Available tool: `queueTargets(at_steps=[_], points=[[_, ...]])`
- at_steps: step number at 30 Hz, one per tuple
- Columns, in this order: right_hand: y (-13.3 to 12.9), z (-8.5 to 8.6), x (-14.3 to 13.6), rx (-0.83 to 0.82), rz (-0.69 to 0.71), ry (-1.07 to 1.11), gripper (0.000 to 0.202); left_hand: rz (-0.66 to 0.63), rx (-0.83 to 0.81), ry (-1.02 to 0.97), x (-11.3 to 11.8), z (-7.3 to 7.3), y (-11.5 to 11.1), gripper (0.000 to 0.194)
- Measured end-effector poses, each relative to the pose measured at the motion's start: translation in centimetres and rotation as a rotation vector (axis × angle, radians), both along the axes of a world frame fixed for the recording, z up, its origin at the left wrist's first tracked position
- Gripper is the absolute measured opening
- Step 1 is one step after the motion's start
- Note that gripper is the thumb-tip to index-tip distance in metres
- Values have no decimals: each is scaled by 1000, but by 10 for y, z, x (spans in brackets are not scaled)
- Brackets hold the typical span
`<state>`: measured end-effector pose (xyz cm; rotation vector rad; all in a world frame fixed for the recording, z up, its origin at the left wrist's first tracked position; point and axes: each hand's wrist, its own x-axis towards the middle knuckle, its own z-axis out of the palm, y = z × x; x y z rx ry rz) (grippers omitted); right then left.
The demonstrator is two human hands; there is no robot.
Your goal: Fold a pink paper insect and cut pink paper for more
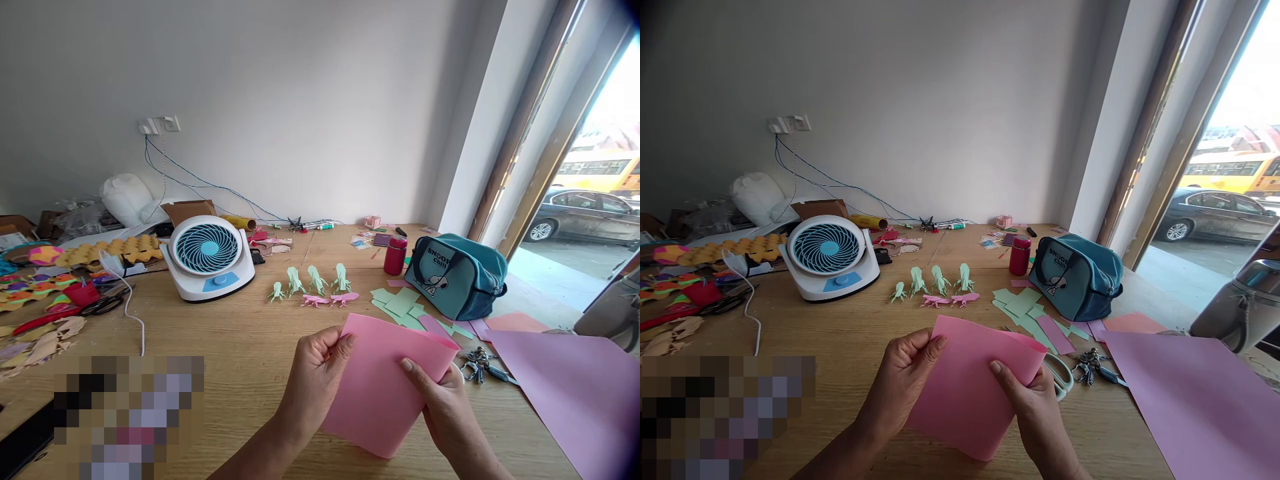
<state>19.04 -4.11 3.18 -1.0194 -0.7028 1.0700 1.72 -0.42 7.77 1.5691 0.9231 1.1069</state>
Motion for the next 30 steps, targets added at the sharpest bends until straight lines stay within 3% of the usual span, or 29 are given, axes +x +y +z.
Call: queueTargets(at_steps=[16, 22, 30], points=[[0, 0, -2, 2, -20, 43, 57, -5, -1, -11, 0, 1, 0, 45], [2, -4, 1, -10, 0, 60, 46, -27, -6, -31, 1, 3, -2, 43], [5, -9, 7, -42, 32, 121, 46, -24, -61, -27, -2, 1, 1, 49]])
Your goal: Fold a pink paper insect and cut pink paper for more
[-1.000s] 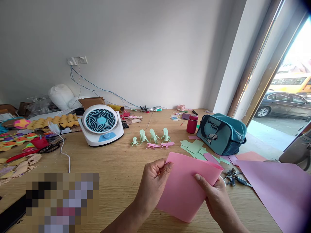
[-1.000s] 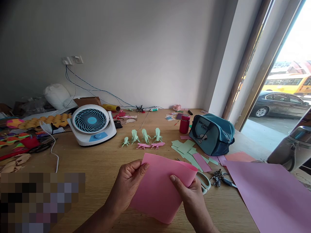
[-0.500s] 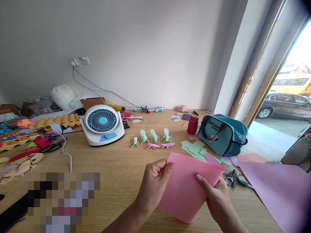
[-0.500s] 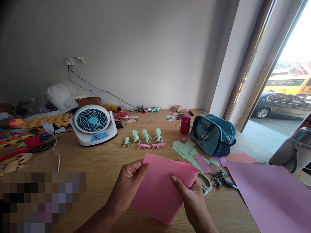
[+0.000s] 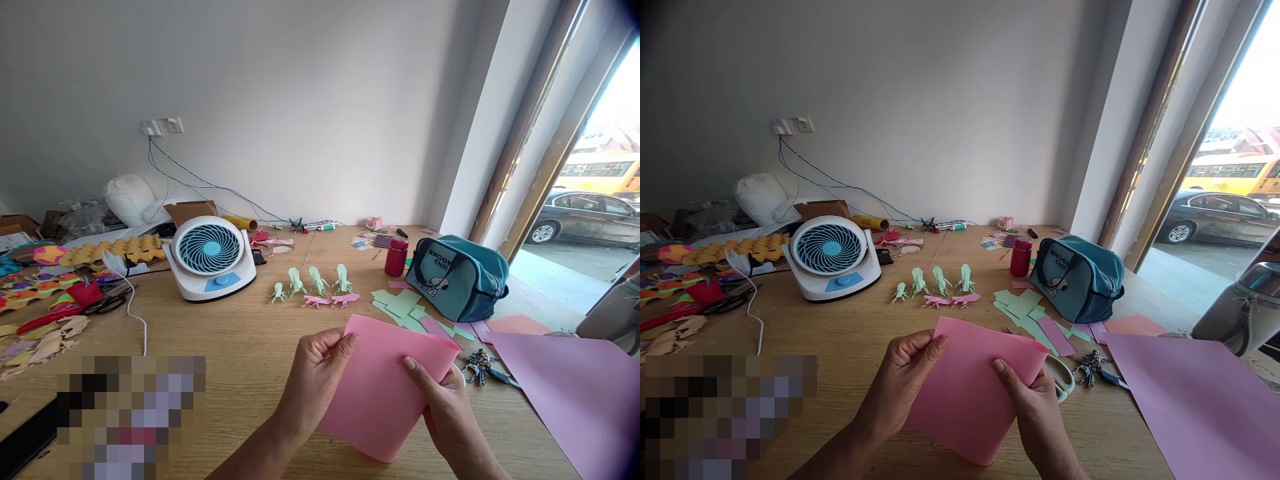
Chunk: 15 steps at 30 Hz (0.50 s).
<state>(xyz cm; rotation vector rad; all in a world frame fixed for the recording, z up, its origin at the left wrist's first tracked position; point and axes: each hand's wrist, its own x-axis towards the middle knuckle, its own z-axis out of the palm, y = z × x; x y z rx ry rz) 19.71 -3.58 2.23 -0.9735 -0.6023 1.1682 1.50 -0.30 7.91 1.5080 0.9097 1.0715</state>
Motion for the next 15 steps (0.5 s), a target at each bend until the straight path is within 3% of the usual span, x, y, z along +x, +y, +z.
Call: queueTargets(at_steps=[6, 15], points=[[-3, 5, -3, -33, 14, 23, 41, -44, -42, -22, -3, -2, 1, 50], [-9, 9, -6, -9, 126, 28, 36, -62, -28, 30, -17, 14, -2, 51]])
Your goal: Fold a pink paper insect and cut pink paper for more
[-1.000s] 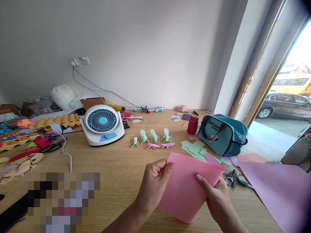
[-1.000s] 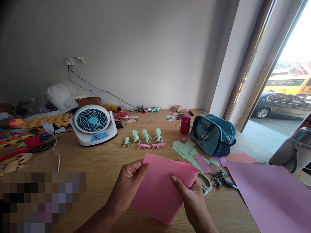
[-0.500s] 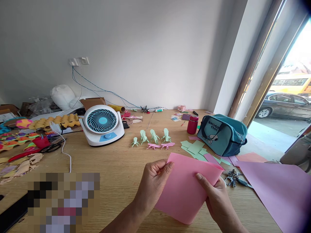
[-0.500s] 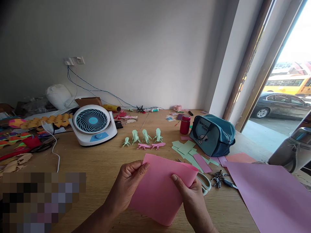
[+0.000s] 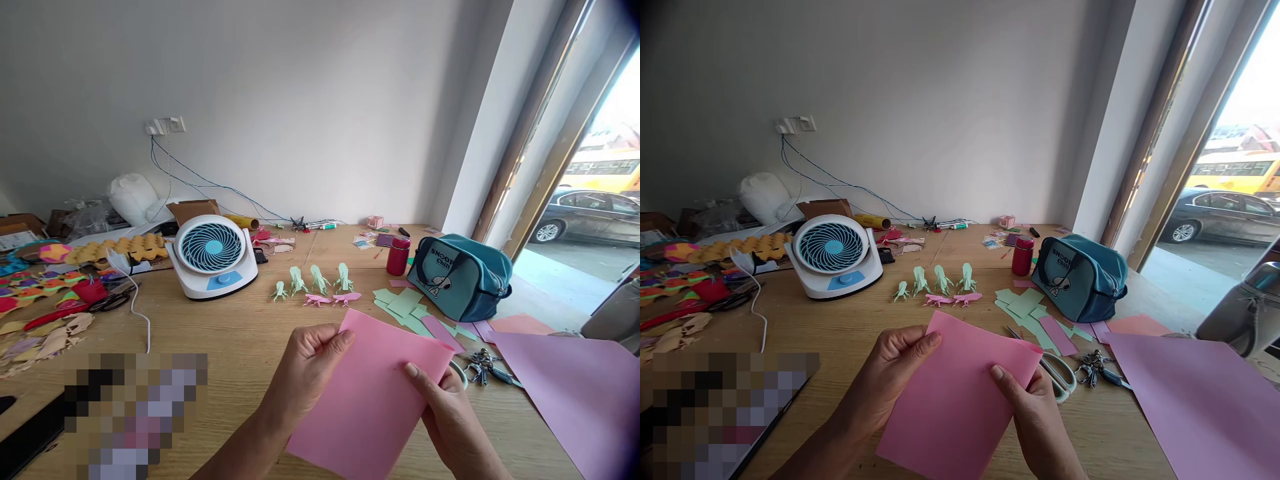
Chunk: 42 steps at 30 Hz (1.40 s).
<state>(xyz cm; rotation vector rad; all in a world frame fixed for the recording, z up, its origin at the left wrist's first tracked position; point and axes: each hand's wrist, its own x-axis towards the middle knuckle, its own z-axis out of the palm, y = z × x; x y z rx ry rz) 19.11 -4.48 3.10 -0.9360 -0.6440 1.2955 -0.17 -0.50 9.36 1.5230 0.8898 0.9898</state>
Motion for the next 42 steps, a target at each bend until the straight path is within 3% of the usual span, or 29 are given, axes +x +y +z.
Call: queueTargets(at_steps=[8, 12, 14, 18, 23, 29, 34, 42], points=[[4, 11, 17, 162, 113, -254, 30, -48, 0, 146, -17, 14, 3, 49], [1, 21, 21, 197, 268, -465, 25, -104, -37, 233, -18, 18, -1, 45], [-1, 25, 20, 195, 312, -547, 26, -148, -38, 286, -16, 17, -3, 44], [-3, 27, 16, 176, 270, -632, 31, -226, -22, 361, -7, 11, -6, 44], [-2, 20, 16, 183, 351, -655, 29, -214, 67, 426, 4, 5, -11, 48], [-7, 19, 11, 227, 267, -826, 24, -191, 178, 547, 11, 8, -17, 45], [-11, 20, 9, 297, 159, -910, 24, -220, 243, 523, 8, 7, -20, 39], [-10, 13, 4, 273, -14, -734, 29, -161, 353, 645, 4, 10, -16, 43]])
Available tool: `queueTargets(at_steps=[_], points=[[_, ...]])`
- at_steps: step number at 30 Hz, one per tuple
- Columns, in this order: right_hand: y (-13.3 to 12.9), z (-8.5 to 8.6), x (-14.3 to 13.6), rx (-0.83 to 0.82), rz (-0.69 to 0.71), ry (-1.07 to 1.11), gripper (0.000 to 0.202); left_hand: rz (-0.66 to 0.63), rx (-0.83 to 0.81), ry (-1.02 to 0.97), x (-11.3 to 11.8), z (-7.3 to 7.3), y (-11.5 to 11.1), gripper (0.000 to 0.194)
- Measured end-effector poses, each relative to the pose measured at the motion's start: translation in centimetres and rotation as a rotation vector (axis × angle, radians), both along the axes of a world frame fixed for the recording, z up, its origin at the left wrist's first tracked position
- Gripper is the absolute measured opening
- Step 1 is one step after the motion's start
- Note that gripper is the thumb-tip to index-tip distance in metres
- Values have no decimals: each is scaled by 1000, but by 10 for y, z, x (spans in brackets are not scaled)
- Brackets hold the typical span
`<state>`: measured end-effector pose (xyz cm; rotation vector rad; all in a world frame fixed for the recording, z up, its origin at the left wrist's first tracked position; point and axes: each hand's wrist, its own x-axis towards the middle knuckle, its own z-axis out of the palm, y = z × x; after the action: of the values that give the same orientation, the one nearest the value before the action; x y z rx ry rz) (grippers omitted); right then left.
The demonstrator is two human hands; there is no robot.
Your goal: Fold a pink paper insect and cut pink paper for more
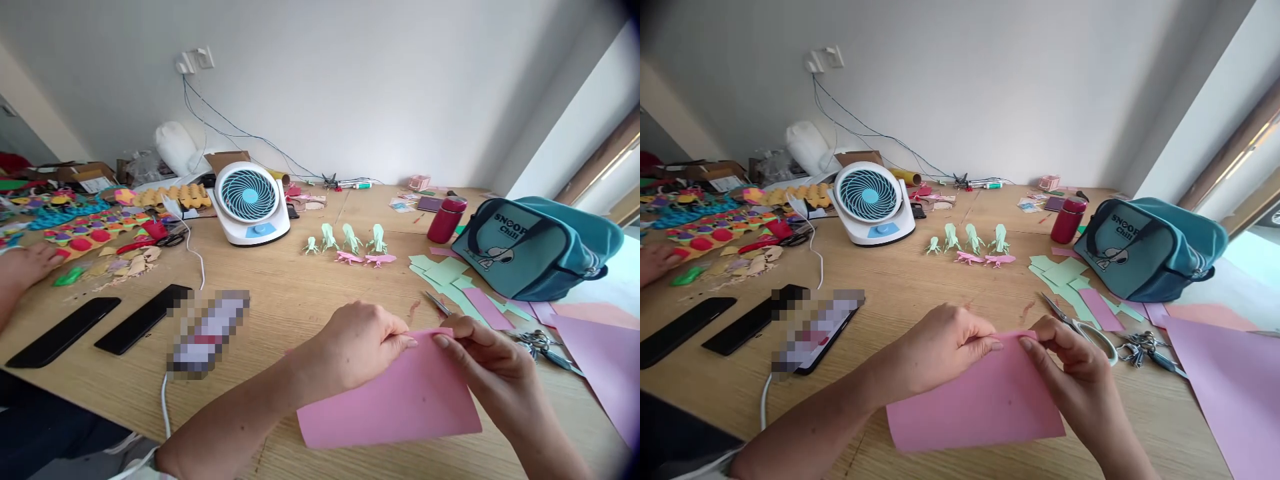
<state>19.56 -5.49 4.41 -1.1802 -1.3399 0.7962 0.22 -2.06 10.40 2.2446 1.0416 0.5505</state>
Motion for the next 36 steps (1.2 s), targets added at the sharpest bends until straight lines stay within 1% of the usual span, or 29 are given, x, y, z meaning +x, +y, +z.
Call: queueTargets(at_steps=[3, 5, 9, 12, 17, 20, 23, 26, 30, 32, 34, 36], points=[[5, -5, 5, -77, -67, 117, 29, 31, 51, 74, -2, 3, 1, 40], [11, -9, 10, -134, -81, 188, 30, 50, 68, 138, -3, 6, 3, 37], [22, -16, 20, -246, -34, 328, 31, 75, 78, 267, -8, 7, 10, 33], [27, -19, 19, -294, -8, 398, 34, 89, 66, 323, -12, 5, 18, 34], [30, -27, 11, -335, 43, 380, 40, 83, 55, 365, -16, -3, 29, 36], [33, -37, 10, -353, 64, 302, 45, 61, -7, 390, -18, -10, 36, 34], [38, -48, 13, -357, 102, 151, 46, 51, -52, 412, -19, -21, 46, 32], [42, -55, 17, -310, 110, -99, 41, 23, -67, 415, -20, -37, 58, 34], [43, -57, 19, -265, 59, -517, 28, -28, -99, 411, -18, -63, 70, 36], [43, -58, 20, -270, 41, -626, 23, -50, -114, 407, -16, -76, 71, 37], [43, -61, 21, -271, 25, -671, 21, -62, -116, 400, -14, -86, 70, 37], [44, -64, 22, -264, 8, -717, 20, -59, -94, 390, -13, -94, 66, 36]])
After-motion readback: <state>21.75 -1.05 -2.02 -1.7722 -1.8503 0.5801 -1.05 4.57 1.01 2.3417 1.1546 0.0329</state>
